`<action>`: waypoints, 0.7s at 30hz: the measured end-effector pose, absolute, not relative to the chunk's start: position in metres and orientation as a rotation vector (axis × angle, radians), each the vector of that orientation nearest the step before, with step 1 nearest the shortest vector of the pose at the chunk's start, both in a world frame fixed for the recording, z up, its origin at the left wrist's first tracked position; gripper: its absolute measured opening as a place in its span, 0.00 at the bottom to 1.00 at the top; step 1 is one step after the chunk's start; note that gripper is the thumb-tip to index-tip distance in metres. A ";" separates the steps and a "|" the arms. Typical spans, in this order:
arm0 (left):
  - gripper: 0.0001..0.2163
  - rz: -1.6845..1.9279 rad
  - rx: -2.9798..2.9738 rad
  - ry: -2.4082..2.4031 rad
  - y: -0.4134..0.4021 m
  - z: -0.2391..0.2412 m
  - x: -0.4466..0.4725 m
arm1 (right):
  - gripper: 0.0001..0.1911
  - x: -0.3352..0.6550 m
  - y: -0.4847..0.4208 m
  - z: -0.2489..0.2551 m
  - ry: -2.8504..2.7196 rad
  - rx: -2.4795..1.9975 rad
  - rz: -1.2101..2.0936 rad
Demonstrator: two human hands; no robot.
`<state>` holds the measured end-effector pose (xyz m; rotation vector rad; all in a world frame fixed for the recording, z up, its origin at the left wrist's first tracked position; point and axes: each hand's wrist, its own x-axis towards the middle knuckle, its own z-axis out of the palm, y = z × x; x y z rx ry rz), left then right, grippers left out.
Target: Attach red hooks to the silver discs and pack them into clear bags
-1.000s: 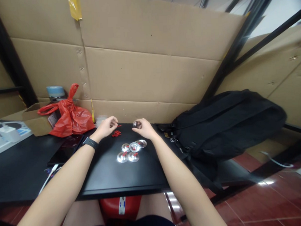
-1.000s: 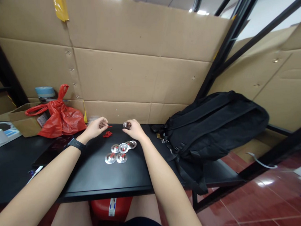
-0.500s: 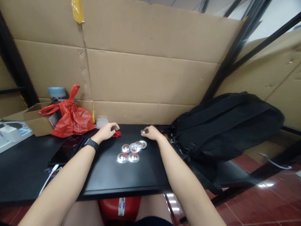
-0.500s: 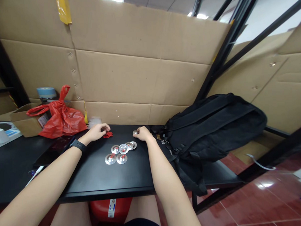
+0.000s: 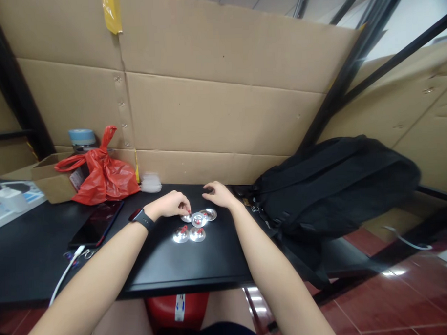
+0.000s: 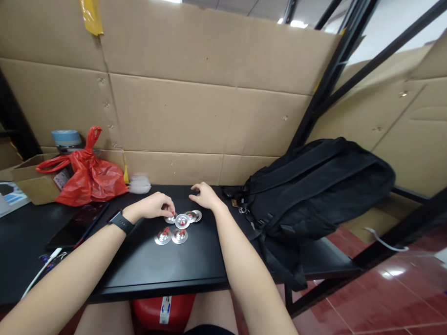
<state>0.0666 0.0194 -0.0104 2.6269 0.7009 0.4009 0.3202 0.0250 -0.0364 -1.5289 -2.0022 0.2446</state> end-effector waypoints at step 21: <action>0.06 1.188 2.608 0.903 0.014 0.004 0.067 | 0.14 0.250 0.007 -0.029 -1.588 -1.104 1.114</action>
